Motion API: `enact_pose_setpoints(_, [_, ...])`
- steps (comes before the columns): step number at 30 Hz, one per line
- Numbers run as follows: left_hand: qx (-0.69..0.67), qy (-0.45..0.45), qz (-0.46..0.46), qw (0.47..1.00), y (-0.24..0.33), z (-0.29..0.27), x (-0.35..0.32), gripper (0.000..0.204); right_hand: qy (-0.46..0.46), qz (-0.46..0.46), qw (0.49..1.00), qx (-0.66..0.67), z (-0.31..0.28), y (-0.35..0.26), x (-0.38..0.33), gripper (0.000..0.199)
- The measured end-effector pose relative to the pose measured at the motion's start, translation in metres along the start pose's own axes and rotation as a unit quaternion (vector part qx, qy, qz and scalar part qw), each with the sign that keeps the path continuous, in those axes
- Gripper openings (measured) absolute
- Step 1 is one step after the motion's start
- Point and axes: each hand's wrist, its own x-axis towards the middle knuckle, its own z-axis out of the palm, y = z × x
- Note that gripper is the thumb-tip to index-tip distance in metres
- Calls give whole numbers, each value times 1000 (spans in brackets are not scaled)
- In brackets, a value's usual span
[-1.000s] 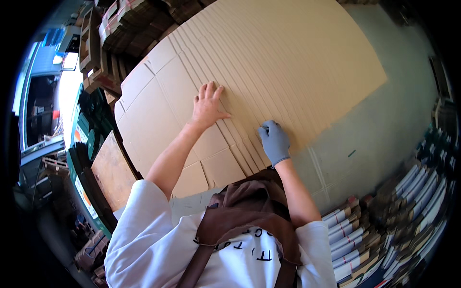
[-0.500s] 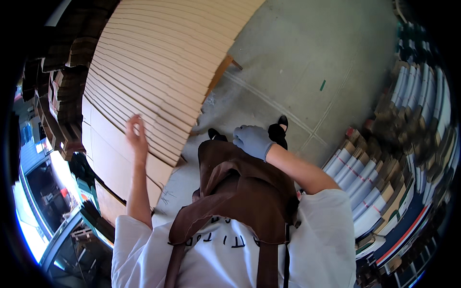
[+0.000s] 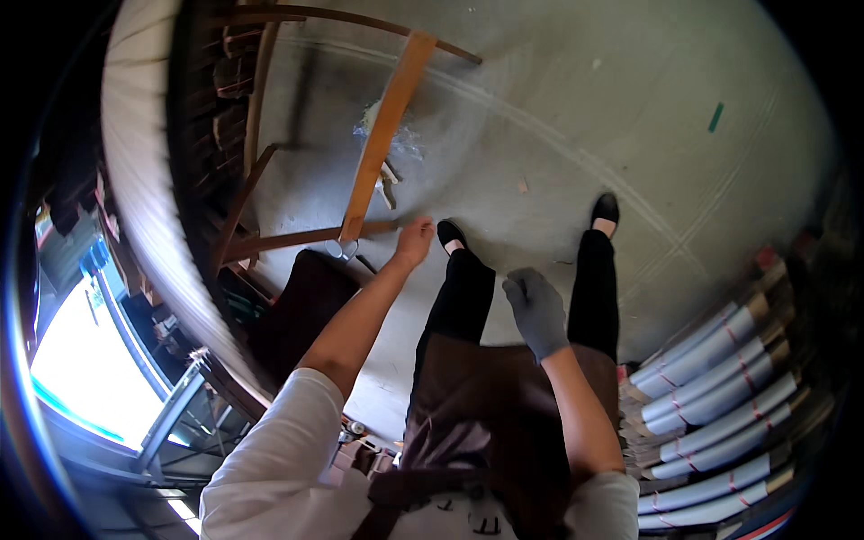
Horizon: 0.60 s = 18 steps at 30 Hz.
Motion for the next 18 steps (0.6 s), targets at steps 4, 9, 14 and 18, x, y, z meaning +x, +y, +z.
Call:
enact_pose_setpoints(4, [130,32,-181,974,-106,20,114,47,-76,23,995,61,23,36,23,19])
enact_pose_setpoints(9, [177,117,-272,939,-231,40,204,48,-86,-36,995,-30,11,103,100,14])
enact_pose_setpoints(14, [126,179,-319,922,-334,61,235,56,-19,-40,997,-65,48,166,199,11])
enact_pose_setpoints(18, [-67,190,-393,897,-363,69,217,36,-109,-116,977,-140,127,196,251,13])
